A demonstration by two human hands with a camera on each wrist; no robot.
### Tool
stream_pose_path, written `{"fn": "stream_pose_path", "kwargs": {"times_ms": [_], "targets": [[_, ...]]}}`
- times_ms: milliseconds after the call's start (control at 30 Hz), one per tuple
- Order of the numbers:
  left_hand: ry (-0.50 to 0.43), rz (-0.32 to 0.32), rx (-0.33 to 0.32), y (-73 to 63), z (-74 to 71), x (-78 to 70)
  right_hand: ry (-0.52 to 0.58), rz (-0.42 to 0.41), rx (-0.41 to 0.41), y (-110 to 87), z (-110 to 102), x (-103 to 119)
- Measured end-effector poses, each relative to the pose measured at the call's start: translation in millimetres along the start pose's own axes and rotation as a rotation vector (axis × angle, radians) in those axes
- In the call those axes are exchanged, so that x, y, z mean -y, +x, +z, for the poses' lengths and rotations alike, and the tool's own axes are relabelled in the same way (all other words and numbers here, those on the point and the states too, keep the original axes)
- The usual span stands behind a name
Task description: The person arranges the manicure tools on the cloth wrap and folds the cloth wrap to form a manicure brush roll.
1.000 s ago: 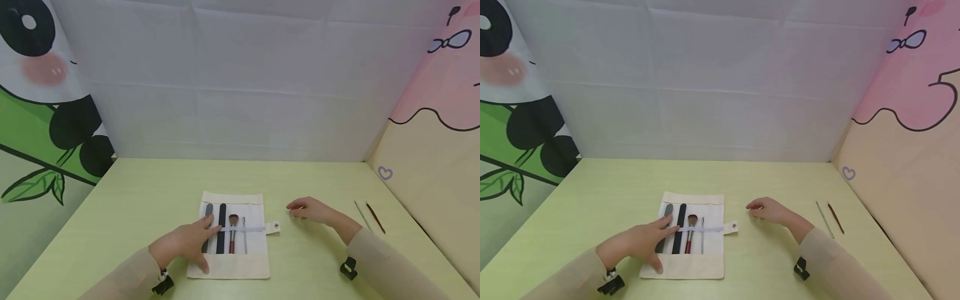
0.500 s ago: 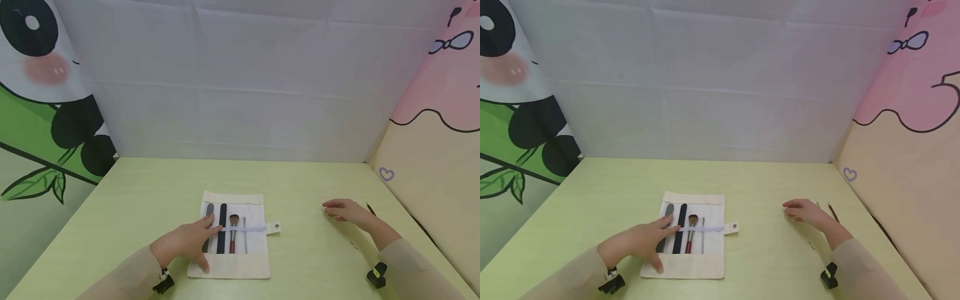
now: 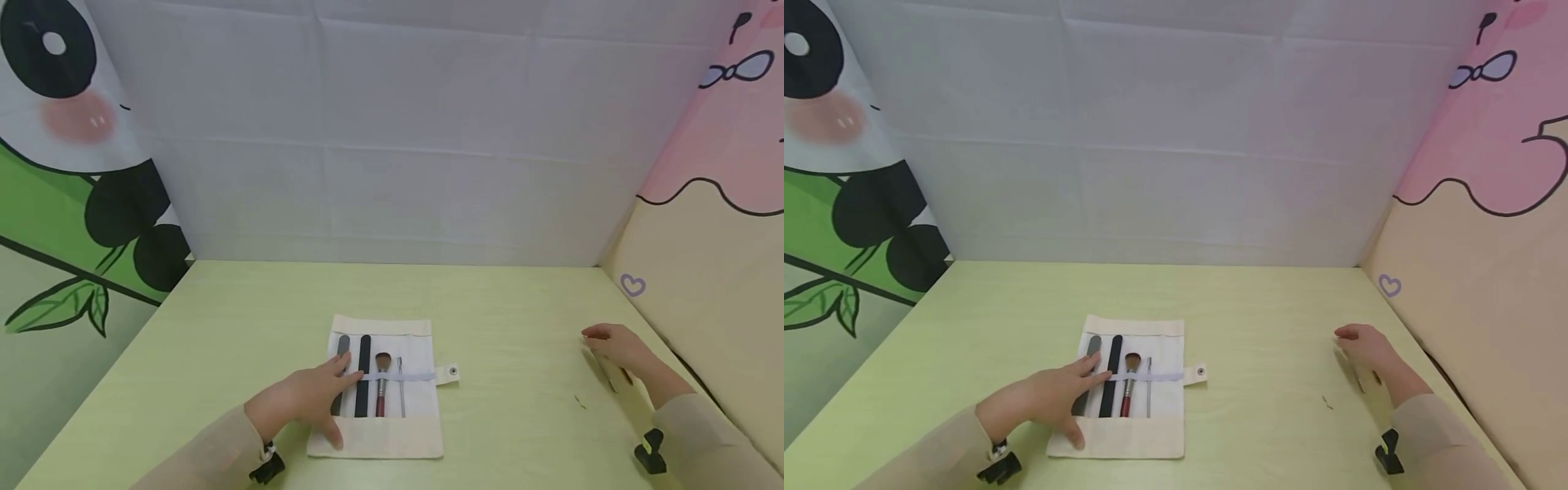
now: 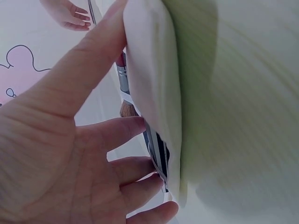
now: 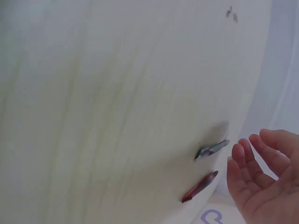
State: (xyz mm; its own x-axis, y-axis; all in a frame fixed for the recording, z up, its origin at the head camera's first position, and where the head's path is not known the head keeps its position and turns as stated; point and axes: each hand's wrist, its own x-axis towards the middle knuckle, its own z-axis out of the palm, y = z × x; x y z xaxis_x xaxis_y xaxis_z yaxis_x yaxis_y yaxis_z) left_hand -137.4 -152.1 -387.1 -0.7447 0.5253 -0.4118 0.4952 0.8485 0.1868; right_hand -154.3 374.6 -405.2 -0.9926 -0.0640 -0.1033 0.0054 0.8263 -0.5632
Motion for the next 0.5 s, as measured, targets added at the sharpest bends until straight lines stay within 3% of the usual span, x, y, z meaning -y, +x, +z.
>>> {"fn": "stream_pose_path", "kwargs": {"times_ms": [233,500], "targets": [[0.006,0.005,0.004,0.2,0.3,-0.9,-0.153,0.020,-0.071,1.0,-5,-20],[-0.002,-0.005,-0.007,-1.3,-1.1,-1.2,-0.217,0.023,-0.061,19.7,-3,-14]]}}
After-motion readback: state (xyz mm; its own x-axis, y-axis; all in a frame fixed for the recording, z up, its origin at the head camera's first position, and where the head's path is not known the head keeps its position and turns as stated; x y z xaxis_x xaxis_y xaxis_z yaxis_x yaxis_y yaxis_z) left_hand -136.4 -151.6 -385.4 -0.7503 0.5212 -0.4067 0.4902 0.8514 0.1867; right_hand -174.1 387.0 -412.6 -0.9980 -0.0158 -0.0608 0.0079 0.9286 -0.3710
